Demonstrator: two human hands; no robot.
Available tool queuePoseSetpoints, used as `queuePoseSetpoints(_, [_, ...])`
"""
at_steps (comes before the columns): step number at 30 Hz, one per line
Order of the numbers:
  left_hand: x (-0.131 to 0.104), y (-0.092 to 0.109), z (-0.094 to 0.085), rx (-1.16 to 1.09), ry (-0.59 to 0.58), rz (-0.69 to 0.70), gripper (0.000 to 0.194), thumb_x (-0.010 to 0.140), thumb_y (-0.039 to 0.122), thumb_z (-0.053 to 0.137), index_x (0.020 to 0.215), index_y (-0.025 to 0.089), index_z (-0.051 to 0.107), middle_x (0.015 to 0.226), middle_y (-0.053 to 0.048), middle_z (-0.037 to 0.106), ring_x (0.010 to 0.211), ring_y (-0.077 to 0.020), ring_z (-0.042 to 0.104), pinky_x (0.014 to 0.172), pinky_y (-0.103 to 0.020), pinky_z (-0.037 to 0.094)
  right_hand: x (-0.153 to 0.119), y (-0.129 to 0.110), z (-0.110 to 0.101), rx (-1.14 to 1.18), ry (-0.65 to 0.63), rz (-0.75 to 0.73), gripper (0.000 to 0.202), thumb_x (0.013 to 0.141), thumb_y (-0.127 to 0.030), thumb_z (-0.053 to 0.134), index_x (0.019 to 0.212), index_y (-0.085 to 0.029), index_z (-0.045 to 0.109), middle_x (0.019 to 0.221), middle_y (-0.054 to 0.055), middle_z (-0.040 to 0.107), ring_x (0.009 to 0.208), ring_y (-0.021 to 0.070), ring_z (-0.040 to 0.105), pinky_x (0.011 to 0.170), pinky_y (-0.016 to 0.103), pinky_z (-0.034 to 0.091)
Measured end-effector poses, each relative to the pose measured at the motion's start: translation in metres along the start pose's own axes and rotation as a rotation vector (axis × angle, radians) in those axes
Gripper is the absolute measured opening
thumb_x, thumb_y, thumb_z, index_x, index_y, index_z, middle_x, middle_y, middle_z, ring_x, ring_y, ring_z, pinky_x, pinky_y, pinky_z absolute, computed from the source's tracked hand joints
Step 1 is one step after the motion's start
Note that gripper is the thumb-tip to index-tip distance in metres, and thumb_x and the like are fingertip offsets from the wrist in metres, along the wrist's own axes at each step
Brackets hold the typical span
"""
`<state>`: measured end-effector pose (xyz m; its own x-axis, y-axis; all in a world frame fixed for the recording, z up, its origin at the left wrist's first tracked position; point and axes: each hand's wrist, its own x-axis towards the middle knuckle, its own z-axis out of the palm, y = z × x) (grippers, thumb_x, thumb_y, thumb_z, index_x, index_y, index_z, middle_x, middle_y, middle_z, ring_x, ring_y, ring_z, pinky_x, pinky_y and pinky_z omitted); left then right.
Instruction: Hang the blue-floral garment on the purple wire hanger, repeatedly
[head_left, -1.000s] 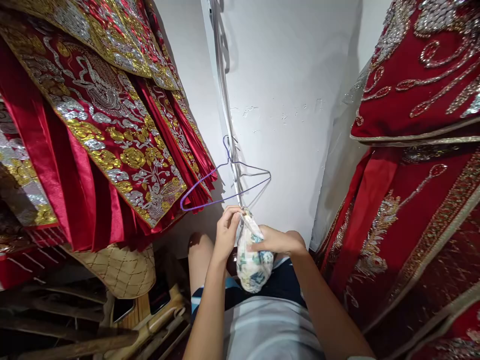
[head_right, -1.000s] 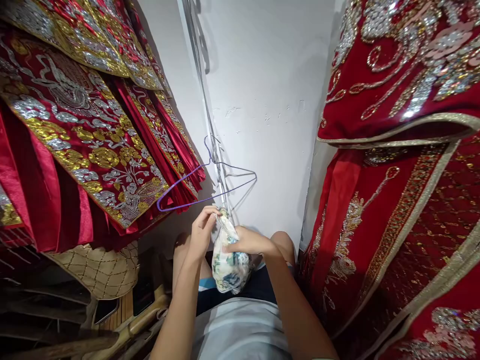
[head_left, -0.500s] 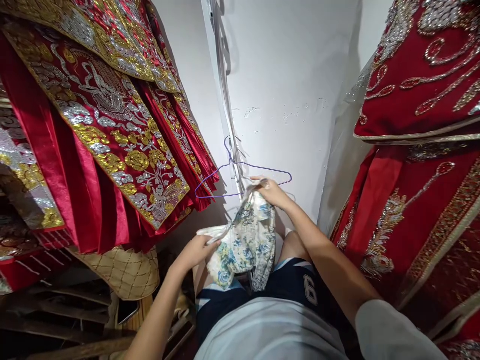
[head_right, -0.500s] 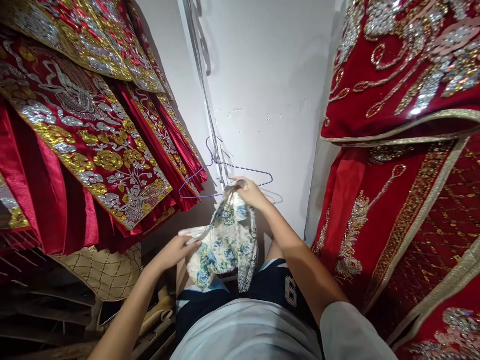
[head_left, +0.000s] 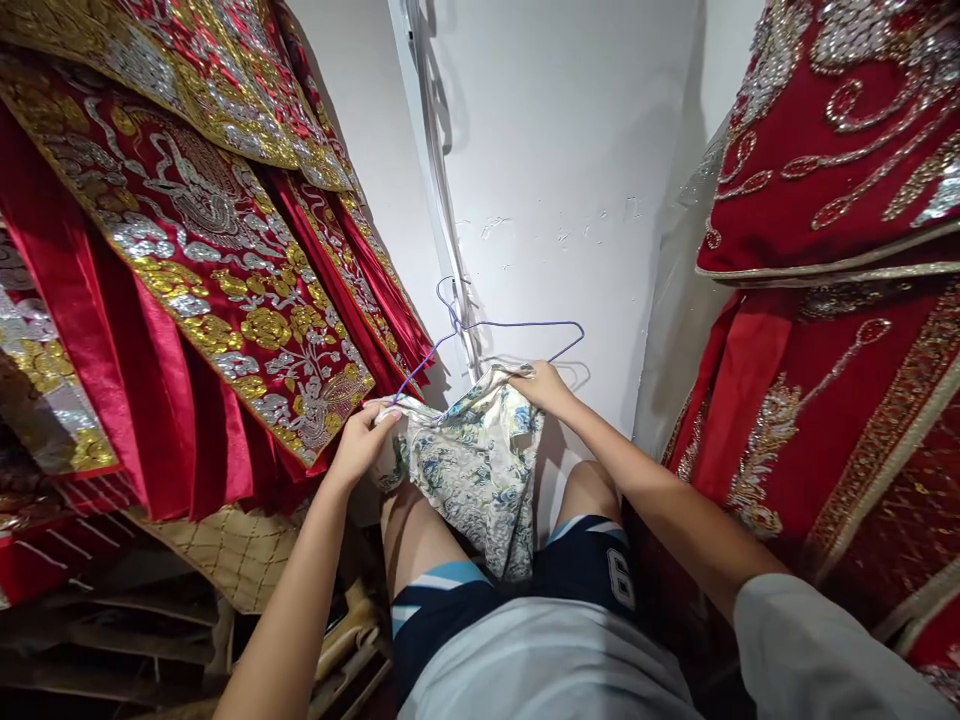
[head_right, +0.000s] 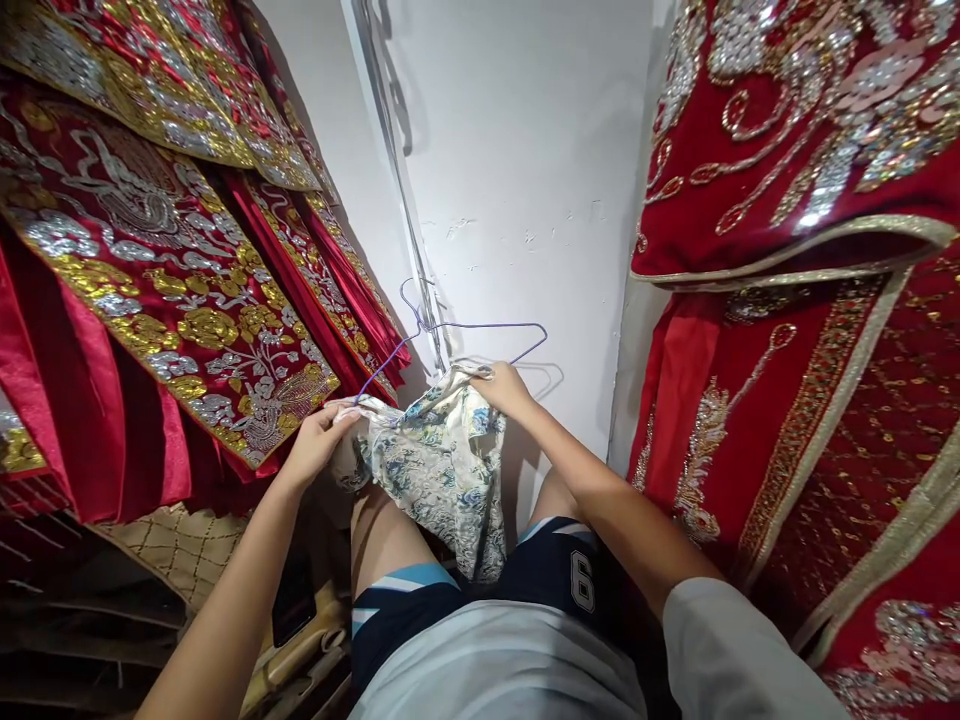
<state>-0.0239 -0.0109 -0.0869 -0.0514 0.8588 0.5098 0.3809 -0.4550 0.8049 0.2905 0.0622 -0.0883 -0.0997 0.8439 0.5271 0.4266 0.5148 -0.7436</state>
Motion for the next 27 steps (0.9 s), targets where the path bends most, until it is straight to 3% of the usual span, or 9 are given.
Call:
queuePoseSetpoints(5, [0.024,0.018,0.016,0.224,0.124,0.167,0.025,0.080,0.035,0.066,0.065,0.019,0.055,0.061,0.002,0.049,0.062,-0.0147,0.042,0.061,-0.024,0.032,-0.015,-0.001,-0.004,0.101,-0.032,-0.072,0.014,0.072,-0.026,0.057,0.076,-0.018,0.068,0.069,0.000,0.064,0.065,0.0171,0.054,0.062,0.027,0.040])
queuePoseSetpoints(7, [0.029,0.018,0.015,0.185,0.072,0.172,0.029,0.080,0.036,0.065,0.063,0.019,0.051,0.060,0.003,0.046,0.060,-0.0130,0.040,0.058,-0.023,0.030,-0.012,0.001,-0.017,0.111,0.094,-0.081,0.040,0.069,-0.023,0.063,0.108,-0.020,0.068,0.088,0.004,0.070,0.075,0.0198,0.059,0.070,0.029,0.045])
queuePoseSetpoints(9, [0.030,0.018,0.010,0.074,-0.017,0.115,0.034,0.078,0.040,0.068,0.061,0.018,0.048,0.059,0.003,0.045,0.057,-0.0115,0.039,0.055,-0.022,0.029,-0.001,0.007,-0.032,0.074,0.238,-0.056,0.071,0.065,-0.021,0.068,0.135,-0.019,0.053,0.103,0.007,0.070,0.086,0.0221,0.062,0.079,0.031,0.047])
queuePoseSetpoints(11, [0.029,0.019,0.005,-0.058,-0.091,0.009,0.038,0.076,0.042,0.071,0.059,0.018,0.047,0.055,0.004,0.042,0.052,-0.0097,0.036,0.050,-0.021,0.026,0.015,0.015,-0.046,0.018,0.284,-0.021,0.084,0.063,-0.022,0.071,0.143,-0.015,0.044,0.111,0.011,0.068,0.095,0.0238,0.063,0.085,0.033,0.048])
queuePoseSetpoints(17, [0.036,0.024,0.000,-0.403,-0.155,-0.243,0.027,0.065,0.036,0.079,0.069,0.014,0.065,0.058,-0.001,0.059,0.048,-0.0122,0.051,0.047,-0.022,0.039,0.049,0.034,-0.065,-0.221,0.033,0.063,0.031,0.068,-0.028,0.065,0.093,-0.010,0.069,0.083,0.008,0.070,0.081,0.0229,0.063,0.074,0.030,0.047])
queuePoseSetpoints(20, [0.039,0.024,0.003,-0.502,-0.114,-0.274,0.027,0.063,0.033,0.078,0.078,0.011,0.071,0.065,-0.005,0.067,0.055,-0.0165,0.060,0.053,-0.026,0.048,0.052,0.034,-0.066,-0.251,0.186,0.034,0.052,0.064,-0.031,0.071,0.111,-0.011,0.063,0.091,0.009,0.071,0.079,0.0218,0.062,0.071,0.029,0.046])
queuePoseSetpoints(22, [0.040,0.024,0.005,-0.545,-0.086,-0.283,0.025,0.065,0.031,0.076,0.079,0.011,0.071,0.066,-0.006,0.068,0.057,-0.0185,0.062,0.057,-0.029,0.051,0.053,0.033,-0.066,-0.246,0.173,0.027,0.057,0.063,-0.029,0.072,0.117,-0.012,0.061,0.097,0.010,0.071,0.083,0.0217,0.062,0.074,0.029,0.047])
queuePoseSetpoints(25, [0.040,0.026,0.008,-0.567,-0.046,-0.271,0.020,0.066,0.029,0.074,0.077,0.012,0.071,0.065,-0.005,0.067,0.057,-0.0178,0.062,0.057,-0.028,0.052,0.057,0.032,-0.066,-0.262,-0.025,0.034,0.022,0.070,-0.026,0.064,0.088,-0.014,0.068,0.089,0.008,0.072,0.084,0.0216,0.063,0.074,0.027,0.045])
queuePoseSetpoints(27, [0.039,0.027,0.009,-0.573,-0.040,-0.255,0.020,0.065,0.030,0.075,0.075,0.013,0.071,0.066,-0.004,0.068,0.057,-0.0163,0.061,0.055,-0.026,0.051,0.059,0.032,-0.065,-0.280,-0.055,0.064,0.015,0.071,-0.027,0.063,0.080,-0.015,0.066,0.085,0.008,0.071,0.083,0.0226,0.063,0.071,0.027,0.045])
